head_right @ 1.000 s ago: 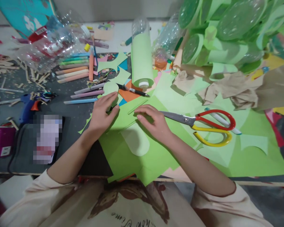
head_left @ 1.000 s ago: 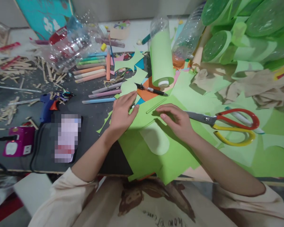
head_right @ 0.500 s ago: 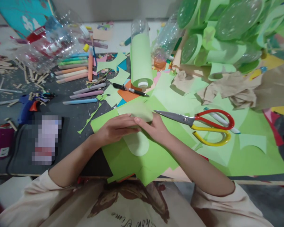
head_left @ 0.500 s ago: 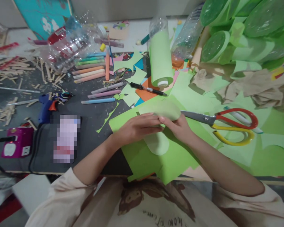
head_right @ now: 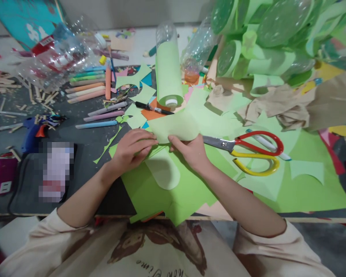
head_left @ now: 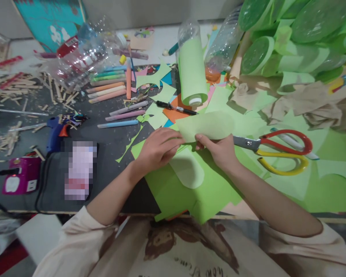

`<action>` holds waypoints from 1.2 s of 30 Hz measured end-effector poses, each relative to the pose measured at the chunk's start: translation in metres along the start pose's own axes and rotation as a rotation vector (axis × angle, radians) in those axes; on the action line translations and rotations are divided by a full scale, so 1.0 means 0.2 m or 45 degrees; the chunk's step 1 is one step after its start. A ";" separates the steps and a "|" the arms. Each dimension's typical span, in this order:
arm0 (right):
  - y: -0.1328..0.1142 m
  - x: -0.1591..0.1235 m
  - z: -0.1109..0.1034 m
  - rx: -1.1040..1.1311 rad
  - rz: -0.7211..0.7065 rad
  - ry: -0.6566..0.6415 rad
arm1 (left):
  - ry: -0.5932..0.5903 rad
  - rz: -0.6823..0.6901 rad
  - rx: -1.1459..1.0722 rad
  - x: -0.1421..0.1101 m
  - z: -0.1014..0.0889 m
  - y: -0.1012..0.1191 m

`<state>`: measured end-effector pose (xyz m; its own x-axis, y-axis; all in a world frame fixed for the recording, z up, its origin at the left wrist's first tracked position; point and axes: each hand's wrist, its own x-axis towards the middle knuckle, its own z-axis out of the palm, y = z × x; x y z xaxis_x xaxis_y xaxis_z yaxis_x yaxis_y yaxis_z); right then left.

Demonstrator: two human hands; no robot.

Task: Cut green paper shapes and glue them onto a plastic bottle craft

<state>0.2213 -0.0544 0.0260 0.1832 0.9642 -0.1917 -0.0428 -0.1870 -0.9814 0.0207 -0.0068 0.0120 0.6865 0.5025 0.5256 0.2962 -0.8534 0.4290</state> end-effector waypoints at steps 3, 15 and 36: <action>0.00 0.00 0.00 0.022 0.000 -0.059 | -0.088 -0.233 -0.020 0.00 -0.01 0.01; 0.06 -0.02 -0.02 0.130 -0.046 -0.410 | -0.052 -0.749 -0.897 0.04 -0.04 0.07; 0.04 -0.03 -0.03 -0.172 0.160 -0.451 | 0.103 -1.022 0.276 -0.05 -0.54 0.03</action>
<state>0.2254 -0.0619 0.0191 -0.1666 0.9328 -0.3194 0.0903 -0.3082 -0.9470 -0.0554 -0.0025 0.0891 0.1650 0.9706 0.1754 0.8016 -0.2356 0.5494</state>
